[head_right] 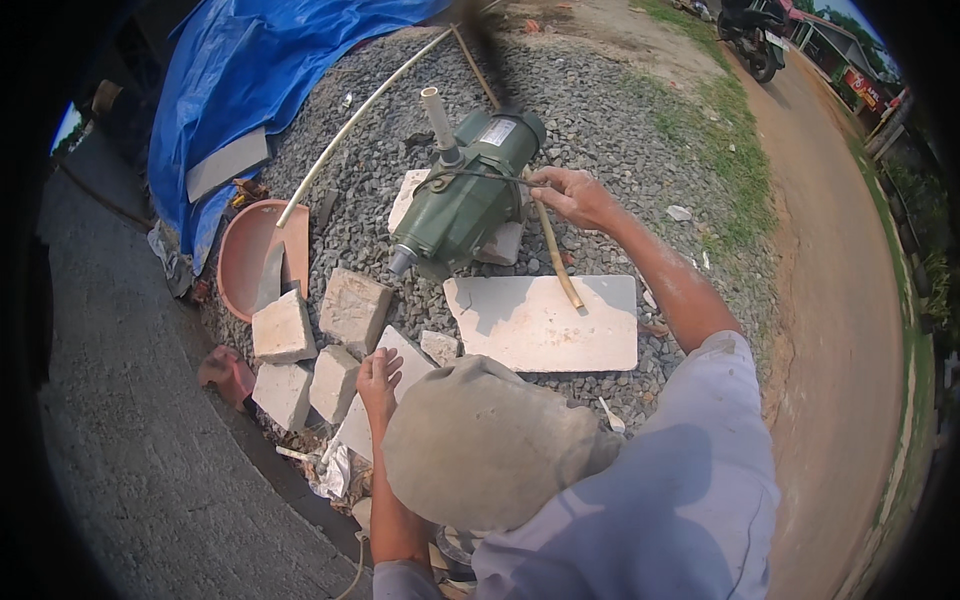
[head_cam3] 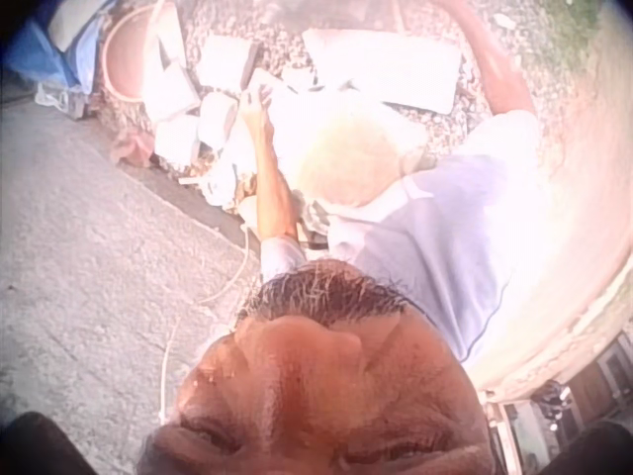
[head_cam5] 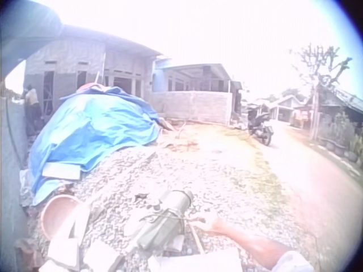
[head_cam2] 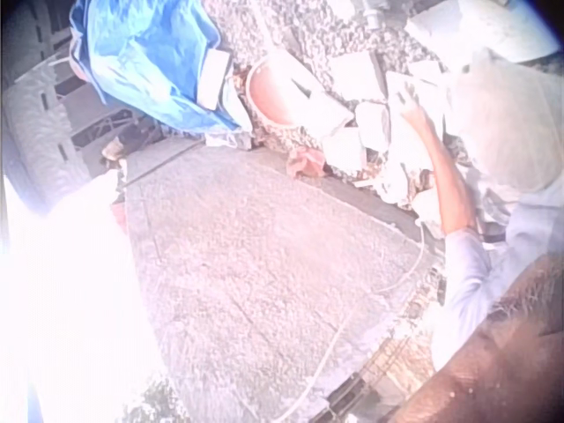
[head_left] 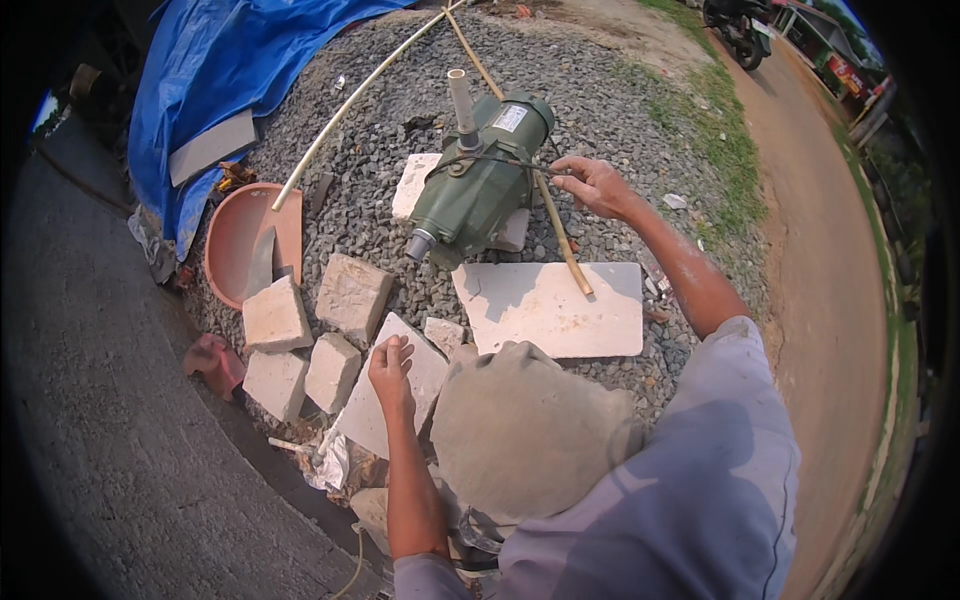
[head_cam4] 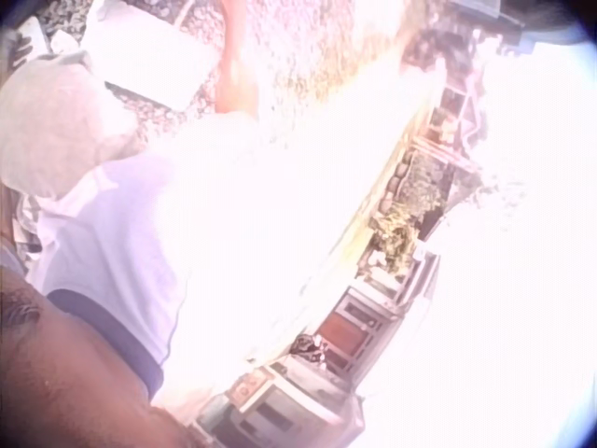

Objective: The person coils a yellow cable and walks across a construction site. They then pick up a green water pump and attach a white PVC pipe to its outlet, securing the connection by hand.

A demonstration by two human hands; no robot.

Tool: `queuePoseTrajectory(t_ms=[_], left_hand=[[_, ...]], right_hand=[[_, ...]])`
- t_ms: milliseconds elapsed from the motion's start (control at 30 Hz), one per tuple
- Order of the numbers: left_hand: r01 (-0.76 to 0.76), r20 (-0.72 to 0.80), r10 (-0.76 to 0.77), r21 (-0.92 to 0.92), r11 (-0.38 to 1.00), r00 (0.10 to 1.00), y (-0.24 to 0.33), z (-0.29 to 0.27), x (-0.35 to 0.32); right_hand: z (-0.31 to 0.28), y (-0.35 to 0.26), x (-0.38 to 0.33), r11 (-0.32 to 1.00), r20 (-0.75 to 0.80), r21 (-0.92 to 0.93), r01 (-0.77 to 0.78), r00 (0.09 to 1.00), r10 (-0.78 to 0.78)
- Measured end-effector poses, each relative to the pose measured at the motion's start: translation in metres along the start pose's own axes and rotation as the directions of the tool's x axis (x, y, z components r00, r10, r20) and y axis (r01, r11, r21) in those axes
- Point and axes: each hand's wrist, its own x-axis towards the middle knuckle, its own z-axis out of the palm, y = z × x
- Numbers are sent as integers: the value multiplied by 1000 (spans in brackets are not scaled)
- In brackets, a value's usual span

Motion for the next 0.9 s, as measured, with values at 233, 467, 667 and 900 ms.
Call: queuePoseTrajectory(t_ms=[233,467,667,900], left_hand=[[-103,66,99,60,993,993,33,33,18],[-160,114,159,2,987,981,68,35,30],[-8,139,2,42,999,990,21,35,23],[57,101,-61,44,997,993,23,27,19]], right_hand=[[13,-20,43,887,41,397,236,961,-274],[-31,-51,107,762,-439,-337,553,624,-647],[-73,-93,135,785,-582,-482,388,528,-618],[-112,-98,187,949,-902,-242,203,314,-297]])
